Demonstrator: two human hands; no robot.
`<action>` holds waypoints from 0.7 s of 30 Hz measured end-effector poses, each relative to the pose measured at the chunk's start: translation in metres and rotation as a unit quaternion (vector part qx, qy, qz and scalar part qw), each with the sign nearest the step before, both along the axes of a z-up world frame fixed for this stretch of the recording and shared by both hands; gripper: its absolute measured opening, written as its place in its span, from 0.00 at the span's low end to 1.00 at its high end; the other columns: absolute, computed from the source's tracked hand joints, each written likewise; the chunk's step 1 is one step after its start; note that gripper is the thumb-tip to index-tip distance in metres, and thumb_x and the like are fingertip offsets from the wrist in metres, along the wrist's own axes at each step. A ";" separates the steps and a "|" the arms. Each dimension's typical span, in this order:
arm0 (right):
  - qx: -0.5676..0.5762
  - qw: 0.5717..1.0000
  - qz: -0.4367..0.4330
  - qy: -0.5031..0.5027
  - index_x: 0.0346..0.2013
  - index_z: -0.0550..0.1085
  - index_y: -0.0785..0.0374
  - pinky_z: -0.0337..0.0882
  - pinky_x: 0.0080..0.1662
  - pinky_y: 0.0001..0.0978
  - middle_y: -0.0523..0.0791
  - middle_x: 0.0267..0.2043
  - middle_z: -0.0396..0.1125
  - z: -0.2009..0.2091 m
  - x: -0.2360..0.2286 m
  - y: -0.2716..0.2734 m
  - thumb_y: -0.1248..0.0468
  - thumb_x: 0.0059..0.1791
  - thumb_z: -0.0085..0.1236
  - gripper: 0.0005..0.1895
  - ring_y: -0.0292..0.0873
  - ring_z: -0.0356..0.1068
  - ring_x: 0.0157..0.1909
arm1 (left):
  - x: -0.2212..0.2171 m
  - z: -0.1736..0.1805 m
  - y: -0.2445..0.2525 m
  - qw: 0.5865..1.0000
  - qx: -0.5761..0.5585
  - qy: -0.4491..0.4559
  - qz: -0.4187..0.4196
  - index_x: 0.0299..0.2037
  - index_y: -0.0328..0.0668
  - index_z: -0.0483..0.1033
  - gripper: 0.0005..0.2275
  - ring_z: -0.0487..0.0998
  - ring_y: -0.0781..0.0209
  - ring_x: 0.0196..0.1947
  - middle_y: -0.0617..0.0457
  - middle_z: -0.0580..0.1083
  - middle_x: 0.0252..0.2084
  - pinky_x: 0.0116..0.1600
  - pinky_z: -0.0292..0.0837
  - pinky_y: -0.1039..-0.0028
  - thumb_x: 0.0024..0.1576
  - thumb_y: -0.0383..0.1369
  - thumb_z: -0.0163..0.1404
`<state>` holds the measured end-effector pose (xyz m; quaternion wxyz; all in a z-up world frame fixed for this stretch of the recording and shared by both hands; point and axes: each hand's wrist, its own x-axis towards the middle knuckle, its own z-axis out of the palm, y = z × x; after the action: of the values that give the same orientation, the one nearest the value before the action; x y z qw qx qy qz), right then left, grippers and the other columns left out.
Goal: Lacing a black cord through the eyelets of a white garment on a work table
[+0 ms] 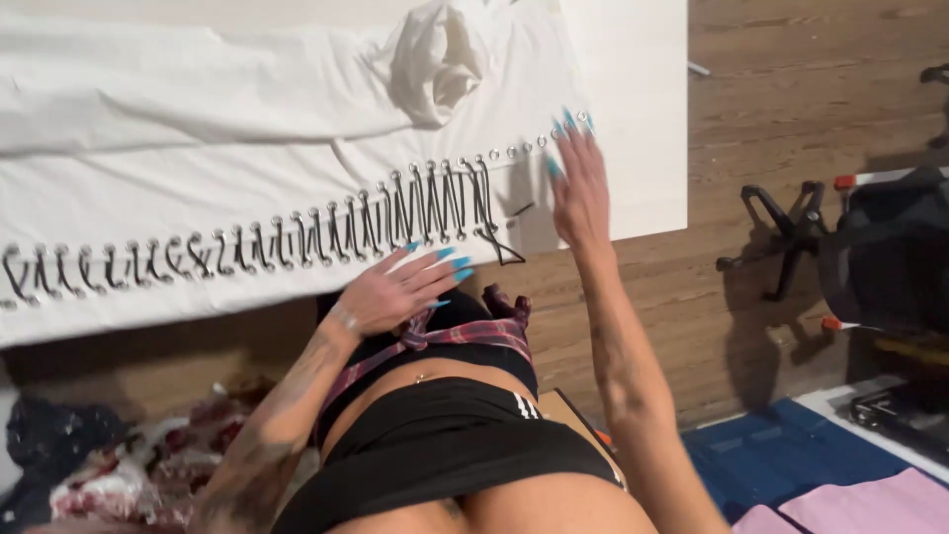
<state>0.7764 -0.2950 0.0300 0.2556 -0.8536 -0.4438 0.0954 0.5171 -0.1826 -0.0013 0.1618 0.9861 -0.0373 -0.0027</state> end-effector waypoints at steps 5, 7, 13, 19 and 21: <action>-0.103 0.932 0.345 -0.039 0.60 0.49 0.59 0.41 0.62 0.49 0.48 0.64 0.40 -0.022 0.031 0.075 0.60 0.51 0.32 0.22 0.50 0.40 0.66 | 0.021 -0.073 -0.029 0.996 0.033 -0.043 -0.077 0.62 0.54 0.46 0.20 0.43 0.65 0.64 0.61 0.46 0.65 0.64 0.38 0.68 0.58 0.38 0.29; -0.094 0.915 0.387 -0.069 0.60 0.51 0.60 0.44 0.61 0.48 0.48 0.64 0.43 -0.046 0.046 0.082 0.60 0.51 0.33 0.22 0.50 0.41 0.65 | 0.029 -0.076 -0.032 0.997 0.038 -0.014 -0.072 0.62 0.53 0.45 0.23 0.42 0.65 0.64 0.61 0.44 0.65 0.64 0.36 0.68 0.56 0.40 0.31; -0.166 0.892 0.410 -0.093 0.62 0.46 0.55 0.36 0.62 0.48 0.44 0.65 0.39 -0.074 0.054 0.094 0.55 0.52 0.24 0.24 0.49 0.35 0.66 | 0.026 -0.090 -0.031 0.996 0.041 -0.008 -0.075 0.62 0.50 0.42 0.26 0.41 0.65 0.65 0.59 0.42 0.66 0.65 0.36 0.68 0.52 0.37 0.35; -0.186 0.893 0.397 -0.099 0.63 0.41 0.52 0.30 0.63 0.44 0.41 0.66 0.35 -0.079 0.056 0.102 0.53 0.52 0.19 0.24 0.45 0.29 0.67 | 0.014 -0.090 -0.026 0.996 0.028 -0.033 -0.075 0.63 0.48 0.40 0.25 0.40 0.66 0.65 0.59 0.41 0.66 0.66 0.34 0.70 0.53 0.28 0.31; -0.199 0.889 0.400 -0.100 0.63 0.40 0.51 0.29 0.63 0.42 0.40 0.67 0.34 -0.082 0.060 0.104 0.54 0.52 0.18 0.24 0.45 0.28 0.67 | 0.013 -0.090 -0.024 0.996 0.029 -0.037 -0.078 0.63 0.47 0.39 0.24 0.39 0.66 0.65 0.59 0.41 0.66 0.67 0.32 0.70 0.54 0.27 0.29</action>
<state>0.8365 -0.1910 -0.0520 -0.0251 -0.6416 -0.7426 0.1905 0.5297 -0.2070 -0.0918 0.1309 0.9839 -0.1197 0.0201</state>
